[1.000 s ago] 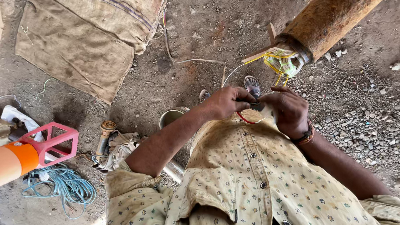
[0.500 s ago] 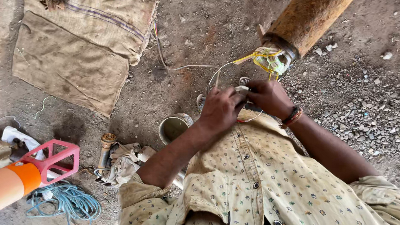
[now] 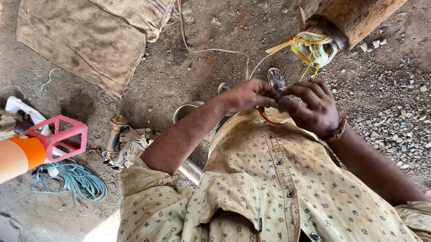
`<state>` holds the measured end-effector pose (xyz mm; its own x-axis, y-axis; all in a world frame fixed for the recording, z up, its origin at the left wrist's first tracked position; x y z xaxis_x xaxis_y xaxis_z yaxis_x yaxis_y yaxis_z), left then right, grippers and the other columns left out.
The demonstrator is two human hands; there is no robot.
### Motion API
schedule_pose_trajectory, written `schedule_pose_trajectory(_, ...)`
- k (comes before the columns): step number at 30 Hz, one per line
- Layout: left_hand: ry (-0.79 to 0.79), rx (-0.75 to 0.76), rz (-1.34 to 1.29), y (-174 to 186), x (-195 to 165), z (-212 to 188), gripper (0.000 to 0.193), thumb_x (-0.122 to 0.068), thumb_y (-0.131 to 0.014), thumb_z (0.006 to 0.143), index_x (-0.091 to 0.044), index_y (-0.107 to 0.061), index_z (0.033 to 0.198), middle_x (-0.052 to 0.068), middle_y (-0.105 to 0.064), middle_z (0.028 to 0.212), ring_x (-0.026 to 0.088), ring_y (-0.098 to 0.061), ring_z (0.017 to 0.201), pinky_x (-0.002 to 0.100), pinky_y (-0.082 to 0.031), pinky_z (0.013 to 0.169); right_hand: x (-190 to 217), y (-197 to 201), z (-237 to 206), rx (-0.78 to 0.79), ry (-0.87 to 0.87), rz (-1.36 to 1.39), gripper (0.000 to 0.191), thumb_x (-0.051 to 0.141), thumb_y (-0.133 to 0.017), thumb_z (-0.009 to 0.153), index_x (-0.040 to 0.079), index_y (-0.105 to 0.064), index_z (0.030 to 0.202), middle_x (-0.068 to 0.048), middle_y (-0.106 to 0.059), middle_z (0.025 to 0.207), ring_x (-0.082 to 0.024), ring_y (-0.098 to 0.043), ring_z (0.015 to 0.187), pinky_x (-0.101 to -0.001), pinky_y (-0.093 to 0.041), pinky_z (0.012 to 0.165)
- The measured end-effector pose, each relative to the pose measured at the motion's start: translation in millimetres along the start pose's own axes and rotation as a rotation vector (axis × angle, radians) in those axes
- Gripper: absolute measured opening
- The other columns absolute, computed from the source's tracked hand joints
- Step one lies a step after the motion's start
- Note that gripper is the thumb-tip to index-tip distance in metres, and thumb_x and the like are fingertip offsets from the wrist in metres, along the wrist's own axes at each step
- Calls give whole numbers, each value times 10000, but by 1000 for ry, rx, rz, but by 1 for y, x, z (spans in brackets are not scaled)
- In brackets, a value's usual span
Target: The person scrapes the insulation off several colored wires using a small metal tool, then twists the exposed ends together. The work is performed outdoors on a dirt surface with various tools and materials nearby.
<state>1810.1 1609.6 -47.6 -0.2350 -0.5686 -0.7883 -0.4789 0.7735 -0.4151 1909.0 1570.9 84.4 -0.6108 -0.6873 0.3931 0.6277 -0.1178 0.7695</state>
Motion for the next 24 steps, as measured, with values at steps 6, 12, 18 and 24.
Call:
schedule_pose_trajectory(6,-44,-213,114,3,-10,-14,233,-141,-712,932,-83,-748,1155,61,-784,1042,128,-716,891,311,-601,824,10,19,-16,-135,-69,83,124,36,-771,929,113,-744,1023,-59,-753,1076,-237,-725,1013,-399,-591,840)
schedule_pose_trajectory(12,-84,-283,409,-6,-25,-24,280,-238,-732,918,-146,-725,1182,32,-781,1083,136,-722,974,361,-560,944,-65,-26,-41,-65,-738,530,110,84,-698,1050,61,-734,1152,-43,-775,1001,-139,-757,866,-261,-626,731)
schedule_pose_trajectory(18,-237,-675,1184,-16,-44,-40,351,-318,-766,905,-58,-700,1131,74,-717,931,196,-659,790,424,-504,890,-95,-82,-46,342,-1022,477,121,199,-702,996,103,-754,1047,-38,-775,851,-124,-734,677,-260,-581,574)
schedule_pose_trajectory(24,-247,-606,1106,-22,-24,-30,206,-243,-701,990,-117,-749,1146,100,-708,1007,222,-695,806,400,-558,811,-91,-87,-38,661,-712,147,163,263,-674,1037,122,-755,1029,-68,-749,763,-205,-715,637,-335,-560,592)
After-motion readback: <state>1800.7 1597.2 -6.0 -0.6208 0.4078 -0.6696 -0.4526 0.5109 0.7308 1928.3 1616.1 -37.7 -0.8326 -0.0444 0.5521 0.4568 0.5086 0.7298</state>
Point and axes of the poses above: each hand's wrist, its own z-axis towards the middle knuckle, its own y-axis out of the back of the hand, x = y × z, the point moved 9 cm from there along z, towards the middle knuckle
